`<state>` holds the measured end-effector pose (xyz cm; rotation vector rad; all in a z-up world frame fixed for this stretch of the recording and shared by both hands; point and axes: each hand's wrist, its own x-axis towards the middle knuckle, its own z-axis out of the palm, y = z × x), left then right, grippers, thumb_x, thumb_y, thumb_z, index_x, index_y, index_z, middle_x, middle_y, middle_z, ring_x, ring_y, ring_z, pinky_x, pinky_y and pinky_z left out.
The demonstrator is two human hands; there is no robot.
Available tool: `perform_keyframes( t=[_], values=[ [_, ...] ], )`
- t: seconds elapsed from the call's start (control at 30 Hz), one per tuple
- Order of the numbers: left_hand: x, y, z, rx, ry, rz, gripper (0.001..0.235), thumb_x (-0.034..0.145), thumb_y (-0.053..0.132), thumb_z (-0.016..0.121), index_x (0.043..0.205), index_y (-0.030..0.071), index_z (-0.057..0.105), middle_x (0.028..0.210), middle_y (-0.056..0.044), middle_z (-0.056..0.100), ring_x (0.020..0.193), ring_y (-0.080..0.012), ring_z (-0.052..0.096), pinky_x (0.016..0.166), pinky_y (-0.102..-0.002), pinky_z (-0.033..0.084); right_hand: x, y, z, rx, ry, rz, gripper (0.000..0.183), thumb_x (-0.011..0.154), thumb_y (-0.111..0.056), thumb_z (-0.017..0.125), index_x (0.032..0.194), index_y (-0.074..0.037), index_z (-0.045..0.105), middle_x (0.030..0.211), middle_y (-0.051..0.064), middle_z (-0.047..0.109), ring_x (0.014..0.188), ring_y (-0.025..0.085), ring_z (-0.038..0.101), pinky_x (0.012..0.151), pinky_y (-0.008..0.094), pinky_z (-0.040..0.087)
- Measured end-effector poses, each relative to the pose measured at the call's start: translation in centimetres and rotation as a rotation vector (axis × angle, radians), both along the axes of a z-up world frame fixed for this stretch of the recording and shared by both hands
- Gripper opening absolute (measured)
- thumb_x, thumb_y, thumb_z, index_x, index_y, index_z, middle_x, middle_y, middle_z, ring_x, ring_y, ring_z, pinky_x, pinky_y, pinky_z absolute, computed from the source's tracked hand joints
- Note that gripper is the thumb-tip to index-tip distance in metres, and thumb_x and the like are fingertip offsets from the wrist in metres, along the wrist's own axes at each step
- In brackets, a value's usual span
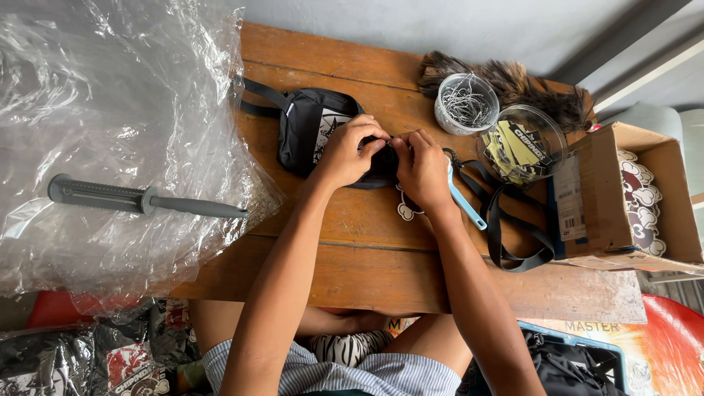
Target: The person assembles a keychain by attaching a metal chain to a cartoon character-shaped tag and then connecting the tag to a small black pouch. They thread the chain through the tag and secure it to the pouch's zipper pull.
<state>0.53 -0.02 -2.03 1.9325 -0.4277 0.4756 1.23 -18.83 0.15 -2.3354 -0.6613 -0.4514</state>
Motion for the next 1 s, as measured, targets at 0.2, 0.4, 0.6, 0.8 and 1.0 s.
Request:
perform_keyframes(
  t=[0.2,0.4,0.6,0.8,1.0],
  values=[
    [-0.4,-0.1,0.5,-0.006,-0.004,0.008,0.007,0.097,0.011,0.070,0.098,0.009,0.077,0.102,-0.008,0.070,0.121,-0.0353,0.062,0.105,-0.049,0.049,-0.1,-0.6,0.5,0.126,0.055,0.077,0.009,0.100,-0.021,0.074,0.097,-0.012,0.076,0.078,0.008,0.060,0.066,0.027,0.062,0.061,0.039,0.051],
    [-0.2,0.0,0.2,-0.013,-0.008,0.007,0.006,0.096,0.010,0.071,0.097,0.011,0.077,0.103,-0.007,0.071,0.122,-0.0341,0.062,0.105,-0.048,0.049,-0.3,-0.6,0.5,0.162,0.070,0.090,0.007,0.096,-0.017,0.079,0.099,-0.011,0.078,0.079,0.007,0.064,0.064,0.024,0.063,0.062,0.036,0.051],
    [-0.2,0.0,0.2,-0.021,0.002,0.003,0.007,0.095,0.008,0.071,0.097,0.010,0.077,0.102,-0.008,0.071,0.121,-0.0360,0.062,0.105,-0.050,0.049,-1.2,-0.2,1.4,0.133,0.117,0.034,0.009,0.097,-0.017,0.074,0.099,-0.009,0.077,0.082,0.009,0.066,0.066,0.026,0.065,0.062,0.039,0.051],
    [-0.1,-0.2,0.2,-0.007,-0.002,0.019,0.006,0.095,0.010,0.071,0.096,0.010,0.077,0.102,-0.007,0.071,0.122,-0.0344,0.062,0.105,-0.049,0.049,-0.8,-0.6,1.1,0.075,0.147,0.004,0.010,0.094,-0.023,0.074,0.095,-0.013,0.077,0.083,0.006,0.067,0.069,0.026,0.067,0.062,0.040,0.051],
    [-0.1,-0.2,0.0,0.025,0.004,0.015,0.006,0.097,0.011,0.070,0.099,0.010,0.076,0.106,-0.008,0.070,0.124,-0.0349,0.060,0.105,-0.050,0.050,-1.5,-0.6,2.9,-0.058,0.127,0.001,0.011,0.095,-0.024,0.072,0.097,-0.014,0.076,0.086,0.008,0.068,0.071,0.033,0.067,0.063,0.047,0.052]
  ],
)
